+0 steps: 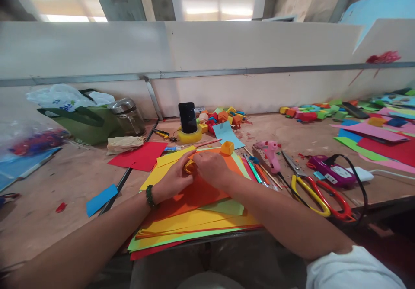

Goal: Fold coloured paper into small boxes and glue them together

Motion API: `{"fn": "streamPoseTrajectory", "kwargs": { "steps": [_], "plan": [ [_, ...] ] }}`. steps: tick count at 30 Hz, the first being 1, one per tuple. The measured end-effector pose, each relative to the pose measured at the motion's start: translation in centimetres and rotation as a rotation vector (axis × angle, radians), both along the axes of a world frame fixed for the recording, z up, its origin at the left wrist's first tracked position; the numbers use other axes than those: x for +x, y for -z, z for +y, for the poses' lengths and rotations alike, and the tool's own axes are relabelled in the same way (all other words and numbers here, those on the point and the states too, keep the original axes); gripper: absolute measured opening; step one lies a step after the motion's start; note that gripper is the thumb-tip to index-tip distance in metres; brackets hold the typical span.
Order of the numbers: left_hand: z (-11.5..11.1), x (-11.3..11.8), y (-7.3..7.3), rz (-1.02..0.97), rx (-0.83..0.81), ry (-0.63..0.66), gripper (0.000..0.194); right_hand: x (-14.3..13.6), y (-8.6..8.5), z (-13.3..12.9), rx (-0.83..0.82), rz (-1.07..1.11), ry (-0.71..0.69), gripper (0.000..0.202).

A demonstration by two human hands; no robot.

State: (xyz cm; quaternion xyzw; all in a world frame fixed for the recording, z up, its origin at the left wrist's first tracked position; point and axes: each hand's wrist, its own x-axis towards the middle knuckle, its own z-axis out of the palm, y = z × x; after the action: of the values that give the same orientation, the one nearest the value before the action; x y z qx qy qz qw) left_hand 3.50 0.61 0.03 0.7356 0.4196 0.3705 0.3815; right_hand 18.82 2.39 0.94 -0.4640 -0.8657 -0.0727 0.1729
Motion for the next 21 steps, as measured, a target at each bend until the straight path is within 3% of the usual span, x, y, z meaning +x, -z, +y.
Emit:
{"fn": "streamPoseTrajectory", "kwargs": {
  "steps": [8,12,21],
  "plan": [
    [-0.02,-0.14,-0.06,-0.001,0.011,-0.021,0.079,0.28,0.18,-0.23,0.078,0.103,-0.038,0.022],
    [-0.22,0.01,-0.16,0.028,0.029,-0.034,0.076,0.46,0.17,-0.12,0.109,0.051,-0.009,0.024],
    [-0.25,-0.02,-0.21,0.060,0.074,-0.027,0.077,0.08,-0.09,-0.26,-0.015,0.155,0.016,0.011]
  ]
}}
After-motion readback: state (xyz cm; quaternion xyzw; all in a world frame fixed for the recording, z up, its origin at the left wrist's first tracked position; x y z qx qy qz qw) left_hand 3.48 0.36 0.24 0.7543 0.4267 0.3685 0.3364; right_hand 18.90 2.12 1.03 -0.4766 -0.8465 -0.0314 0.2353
